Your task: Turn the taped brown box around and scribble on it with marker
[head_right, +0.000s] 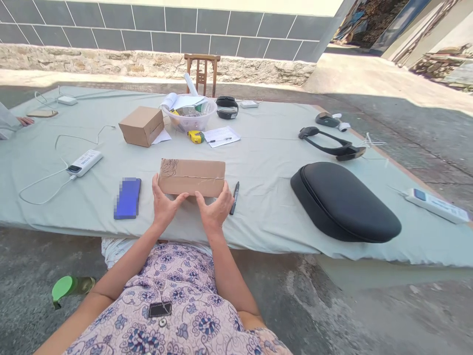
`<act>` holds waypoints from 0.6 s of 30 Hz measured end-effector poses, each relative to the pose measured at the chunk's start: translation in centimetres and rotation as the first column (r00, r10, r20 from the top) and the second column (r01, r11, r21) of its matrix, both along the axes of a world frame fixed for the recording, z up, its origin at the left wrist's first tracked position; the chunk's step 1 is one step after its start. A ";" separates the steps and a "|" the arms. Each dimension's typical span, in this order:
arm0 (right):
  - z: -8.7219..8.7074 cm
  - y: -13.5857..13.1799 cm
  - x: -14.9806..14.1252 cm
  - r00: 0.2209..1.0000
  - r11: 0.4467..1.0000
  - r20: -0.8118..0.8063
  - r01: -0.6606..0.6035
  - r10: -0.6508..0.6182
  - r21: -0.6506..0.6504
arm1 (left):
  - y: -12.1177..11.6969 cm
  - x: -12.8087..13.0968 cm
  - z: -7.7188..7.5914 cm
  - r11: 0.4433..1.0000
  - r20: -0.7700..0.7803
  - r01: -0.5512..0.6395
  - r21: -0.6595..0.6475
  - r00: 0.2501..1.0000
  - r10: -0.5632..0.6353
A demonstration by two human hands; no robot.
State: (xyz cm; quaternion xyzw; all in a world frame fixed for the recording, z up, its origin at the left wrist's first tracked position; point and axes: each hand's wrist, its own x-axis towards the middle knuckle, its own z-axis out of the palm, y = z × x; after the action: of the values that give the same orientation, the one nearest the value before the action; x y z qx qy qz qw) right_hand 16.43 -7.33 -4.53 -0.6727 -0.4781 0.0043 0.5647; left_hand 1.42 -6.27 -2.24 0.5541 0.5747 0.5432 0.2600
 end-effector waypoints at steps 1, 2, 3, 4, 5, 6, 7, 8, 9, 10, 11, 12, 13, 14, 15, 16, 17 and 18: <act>-0.1 0.0 -0.1 1.000 1.000 0.025 0.010 -0.010 -0.006 | -0.1 0.2 -0.1 1.000 -0.018 -0.008 0.011 1.000 0.009; -0.1 -0.1 -0.2 0.999 1.000 0.044 0.019 -0.019 -0.012 | -0.1 0.2 -0.2 1.000 -0.034 -0.014 0.014 0.999 0.015; -0.1 -0.1 -0.2 0.998 1.000 0.055 0.025 -0.024 -0.017 | -0.1 0.3 -0.2 1.000 -0.049 -0.018 0.014 0.999 0.018; -0.1 -0.1 -0.2 0.998 0.999 0.060 0.028 -0.027 -0.020 | -0.1 0.3 -0.3 1.000 -0.062 -0.018 0.014 0.998 0.019; -0.1 0.0 -0.2 0.998 0.999 0.059 0.029 -0.028 -0.019 | 0.0 0.2 -0.3 1.000 -0.071 -0.016 0.014 0.997 0.017; -0.1 0.0 -0.1 0.998 1.000 0.053 0.024 -0.023 -0.016 | 0.0 0.2 -0.3 1.000 -0.077 -0.011 0.013 0.997 0.012; -0.1 0.1 0.1 0.999 1.000 0.046 0.013 -0.012 -0.013 | 0.1 0.1 -0.2 1.000 -0.079 -0.006 0.011 0.997 0.007; -0.1 0.2 0.3 0.999 1.000 0.039 -0.004 0.005 -0.010 | 0.2 0.0 -0.2 1.000 -0.078 0.000 0.007 0.997 0.001; -0.1 0.2 0.6 0.999 1.000 0.032 -0.025 0.025 -0.011 | 0.2 -0.1 -0.2 1.000 -0.074 0.007 0.000 0.997 -0.007; -0.1 0.2 0.8 0.999 0.999 0.026 -0.045 0.045 -0.015 | 0.3 -0.2 -0.2 1.000 -0.068 0.015 -0.007 0.998 -0.016; 0.0 0.2 1.1 0.998 0.998 0.022 -0.062 0.063 -0.022 | 0.3 -0.3 -0.2 1.000 -0.063 0.025 -0.013 0.998 -0.025; 0.0 0.1 1.4 0.997 0.997 0.016 -0.076 0.077 -0.030 | 0.4 -0.4 -0.2 0.999 -0.059 0.036 -0.015 0.998 -0.036; 0.1 0.0 1.7 0.996 0.996 0.010 -0.086 0.087 -0.038 | 0.4 -0.5 -0.2 0.999 -0.058 0.048 -0.015 0.997 -0.049; 0.3 -0.1 1.9 0.996 0.995 0.002 -0.094 0.094 -0.046 | 0.3 -0.6 -0.2 0.998 -0.058 0.063 -0.011 0.996 -0.063; 0.4 -0.2 2.1 0.995 0.994 -0.007 -0.100 0.100 -0.051 | 0.3 -0.7 -0.2 0.997 -0.059 0.077 -0.003 0.995 -0.077; 0.6 -0.3 2.3 0.994 0.993 -0.020 -0.105 0.104 -0.054 | 0.2 -0.8 -0.2 0.996 -0.058 0.090 0.006 0.994 -0.090; 0.8 -0.4 2.5 0.994 0.992 -0.038 -0.109 0.107 -0.055 | 0.1 -0.9 -0.2 0.995 -0.056 0.101 0.017 0.993 -0.100; 1.0 -0.5 2.6 0.992 0.992 -0.059 -0.111 0.108 -0.055 | 0.0 -0.9 -0.2 0.994 -0.051 0.109 0.030 0.993 -0.107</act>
State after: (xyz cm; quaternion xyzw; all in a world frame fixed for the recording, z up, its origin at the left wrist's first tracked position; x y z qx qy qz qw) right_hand 19.07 -7.79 -3.58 -0.6614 -0.4979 0.0680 0.5568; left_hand 0.47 -6.28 -2.46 0.6017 0.5413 0.5238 0.2656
